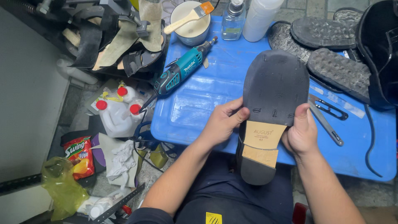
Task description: The person uses a small metal tool to scrape and trim the sole edge of a black leather shoe. They rotate the shoe to work along the perimeter, then place it down and pick up a second shoe to repeat the same scraping action along the sole edge.
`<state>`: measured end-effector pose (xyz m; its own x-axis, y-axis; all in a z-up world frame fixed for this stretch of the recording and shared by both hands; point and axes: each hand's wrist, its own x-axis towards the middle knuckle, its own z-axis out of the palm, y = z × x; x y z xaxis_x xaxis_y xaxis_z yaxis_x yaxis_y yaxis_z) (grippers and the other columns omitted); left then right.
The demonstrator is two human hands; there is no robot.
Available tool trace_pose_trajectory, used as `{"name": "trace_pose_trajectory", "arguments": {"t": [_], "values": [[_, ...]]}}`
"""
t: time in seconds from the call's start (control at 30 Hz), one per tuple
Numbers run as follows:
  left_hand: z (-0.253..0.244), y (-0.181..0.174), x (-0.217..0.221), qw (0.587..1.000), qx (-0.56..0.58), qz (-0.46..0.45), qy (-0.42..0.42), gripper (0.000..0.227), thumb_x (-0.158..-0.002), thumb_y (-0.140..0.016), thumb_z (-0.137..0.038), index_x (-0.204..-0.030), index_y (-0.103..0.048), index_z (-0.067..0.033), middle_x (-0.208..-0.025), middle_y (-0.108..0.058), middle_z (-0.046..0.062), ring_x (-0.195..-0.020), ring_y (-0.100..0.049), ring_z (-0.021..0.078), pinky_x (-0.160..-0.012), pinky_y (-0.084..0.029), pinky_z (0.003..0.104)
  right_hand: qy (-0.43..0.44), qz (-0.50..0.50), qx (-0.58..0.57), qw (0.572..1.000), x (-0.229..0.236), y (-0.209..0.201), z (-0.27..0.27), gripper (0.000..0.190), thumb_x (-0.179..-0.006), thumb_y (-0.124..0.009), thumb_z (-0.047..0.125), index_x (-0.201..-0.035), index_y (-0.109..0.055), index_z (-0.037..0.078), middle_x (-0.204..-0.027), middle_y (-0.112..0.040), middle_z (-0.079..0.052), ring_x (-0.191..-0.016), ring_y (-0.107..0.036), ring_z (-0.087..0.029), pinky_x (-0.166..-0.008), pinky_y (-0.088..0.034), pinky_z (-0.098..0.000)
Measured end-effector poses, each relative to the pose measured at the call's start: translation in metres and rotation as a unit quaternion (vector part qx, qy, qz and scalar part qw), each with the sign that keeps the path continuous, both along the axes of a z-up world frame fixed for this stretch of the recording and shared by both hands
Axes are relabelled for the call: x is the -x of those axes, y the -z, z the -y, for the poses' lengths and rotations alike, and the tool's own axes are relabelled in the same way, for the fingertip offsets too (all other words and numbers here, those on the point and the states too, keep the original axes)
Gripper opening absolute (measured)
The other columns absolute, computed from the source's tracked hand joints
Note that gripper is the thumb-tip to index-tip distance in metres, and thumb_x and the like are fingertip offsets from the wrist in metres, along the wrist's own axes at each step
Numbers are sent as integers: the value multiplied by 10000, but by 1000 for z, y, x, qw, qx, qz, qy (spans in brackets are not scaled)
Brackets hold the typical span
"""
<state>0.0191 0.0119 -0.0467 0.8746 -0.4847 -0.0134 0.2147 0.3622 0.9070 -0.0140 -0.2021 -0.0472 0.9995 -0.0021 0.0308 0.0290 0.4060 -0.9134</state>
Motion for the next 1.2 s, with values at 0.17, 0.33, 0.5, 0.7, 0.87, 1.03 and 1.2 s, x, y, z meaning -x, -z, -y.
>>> {"name": "trace_pose_trajectory", "arguments": {"t": [0.17,0.33,0.5,0.7,0.87,1.03,1.2], "values": [[8,22,-1,1000,-14,-15,-21,574,-996,-702,-327,-1466,-598,-15,-951,-631,-37,-762,-466,26,-659,-418,198,24,-2,-16,1000,-2,21,0,857,-1010,-507,627,-1525,-406,-51,-1457,-530,-178,-1312,-561,-264,-1099,-472,-411],[6,26,-7,997,33,-64,-26,496,-1015,-641,-279,-1406,-600,22,-1167,-746,23,-1026,-697,52,-885,-572,223,-13,3,-84,996,3,29,8,765,-1035,-495,552,-1522,-399,-30,-1510,-521,-143,-1386,-545,-252,-1167,-444,-395],[-1,29,-4,993,86,-82,-24,438,-1045,-689,-216,-1363,-657,83,-1138,-736,87,-938,-628,72,-833,-485,226,-53,48,-102,992,12,28,16,699,-1071,-571,405,-1584,-343,-12,-1534,-502,-129,-1420,-501,-258,-1205,-393,-438],[5,22,-16,978,119,-163,-60,398,-1001,-639,-419,-1129,-748,-59,-978,-748,52,-766,-632,79,-652,-460,219,-71,37,-120,990,10,33,9,756,-1038,-633,372,-1614,-313,2,-1524,-509,-135,-1405,-511,-259,-1191,-396,-431],[14,17,-28,982,35,-130,-131,524,-1039,-662,-407,-1025,-732,111,-963,-748,139,-824,-673,146,-744,-537,271,-52,-6,-122,991,8,31,7,824,-984,-665,413,-1612,-285,37,-1545,-492,-104,-1415,-511,-225,-1184,-409,-392],[13,17,-27,975,103,-162,-110,496,-1012,-643,-404,-1139,-709,71,-1031,-745,132,-902,-699,156,-812,-560,286,-62,52,-21,997,6,30,3,970,-930,-689,564,-1646,-288,45,-1534,-462,-128,-1407,-462,-260,-1165,-393,-443],[8,25,-38,953,208,-197,-94,443,-988,-590,-328,-1291,-615,-6,-1142,-724,83,-1022,-705,164,-915,-570,309,-133,49,-36,989,3,13,-3,1051,-895,-640,700,-1604,-244,34,-1601,-394,-150,-1486,-413,-282,-1218,-374,-474]]}}
